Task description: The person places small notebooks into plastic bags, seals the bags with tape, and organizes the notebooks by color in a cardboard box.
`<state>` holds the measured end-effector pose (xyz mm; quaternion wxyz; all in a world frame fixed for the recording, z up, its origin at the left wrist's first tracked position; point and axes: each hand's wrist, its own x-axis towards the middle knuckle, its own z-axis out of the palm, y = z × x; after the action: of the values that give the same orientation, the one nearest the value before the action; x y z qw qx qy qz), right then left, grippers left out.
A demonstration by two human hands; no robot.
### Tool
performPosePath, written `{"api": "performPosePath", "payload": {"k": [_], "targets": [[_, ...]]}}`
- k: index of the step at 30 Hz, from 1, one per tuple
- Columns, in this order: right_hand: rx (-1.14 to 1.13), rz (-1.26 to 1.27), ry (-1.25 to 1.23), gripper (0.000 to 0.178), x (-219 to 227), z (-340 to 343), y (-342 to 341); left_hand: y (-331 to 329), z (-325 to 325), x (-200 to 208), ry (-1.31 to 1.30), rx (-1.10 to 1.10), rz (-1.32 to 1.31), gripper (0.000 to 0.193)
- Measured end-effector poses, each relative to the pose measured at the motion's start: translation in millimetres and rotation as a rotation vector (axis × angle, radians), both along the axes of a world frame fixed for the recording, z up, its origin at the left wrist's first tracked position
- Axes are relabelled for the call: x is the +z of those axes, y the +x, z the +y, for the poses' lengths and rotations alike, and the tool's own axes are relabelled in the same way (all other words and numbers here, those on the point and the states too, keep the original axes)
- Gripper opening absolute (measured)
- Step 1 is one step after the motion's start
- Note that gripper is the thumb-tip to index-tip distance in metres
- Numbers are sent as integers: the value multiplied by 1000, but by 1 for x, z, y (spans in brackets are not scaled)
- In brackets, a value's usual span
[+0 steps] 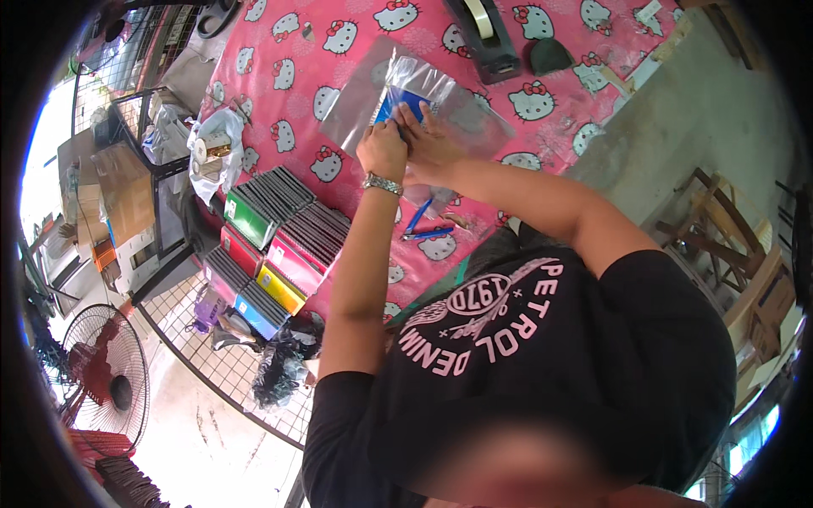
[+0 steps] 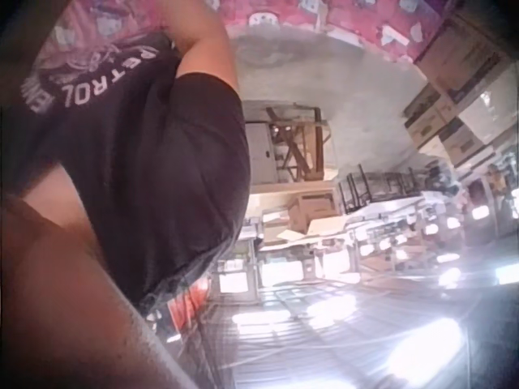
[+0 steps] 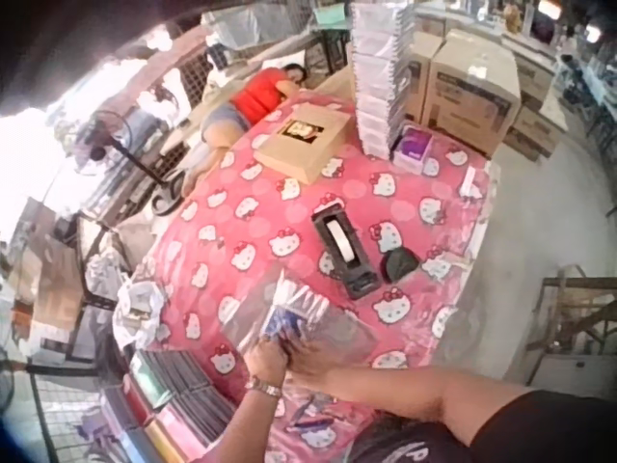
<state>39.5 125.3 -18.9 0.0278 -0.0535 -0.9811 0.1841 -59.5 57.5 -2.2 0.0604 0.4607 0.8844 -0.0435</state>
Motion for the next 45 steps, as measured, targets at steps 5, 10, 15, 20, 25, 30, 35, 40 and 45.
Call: {"api": "performPosePath", "payload": {"k": [5, 10, 15, 20, 25, 30, 35, 40, 45], "targets": [[20, 295, -154, 50, 5, 74, 30, 4, 4, -3, -164, 65, 1, 26], [-878, 153, -704, 26, -2, 167, 60, 23, -8, -28, -89, 105, 25, 49], [-998, 276, -1269, 21, 1, 169, 62, 34, -1, -3, -206, 25, 16, 64], [-918, 303, -1759, 7, -35, 109, 106, 22, -22, -21, -191, 101, -52, 70], [-450, -285, -2310, 7, -61, 105, 57, 30, -21, -28, 10, 144, -101, 62], [292, -187, -770, 20, 3, 97, -73, 35, -27, -34, 236, 166, -152, 52], [589, -395, -137, 25, 14, 88, -116, 38, -34, -46, 436, 151, -70, 49], [428, -402, -1, 32, 26, 76, -108, 41, -41, -43, 491, 213, -141, 66], [23, -5, -112, 35, 12, 93, -72, 35, -47, -24, 378, 70, -189, 61]]}}
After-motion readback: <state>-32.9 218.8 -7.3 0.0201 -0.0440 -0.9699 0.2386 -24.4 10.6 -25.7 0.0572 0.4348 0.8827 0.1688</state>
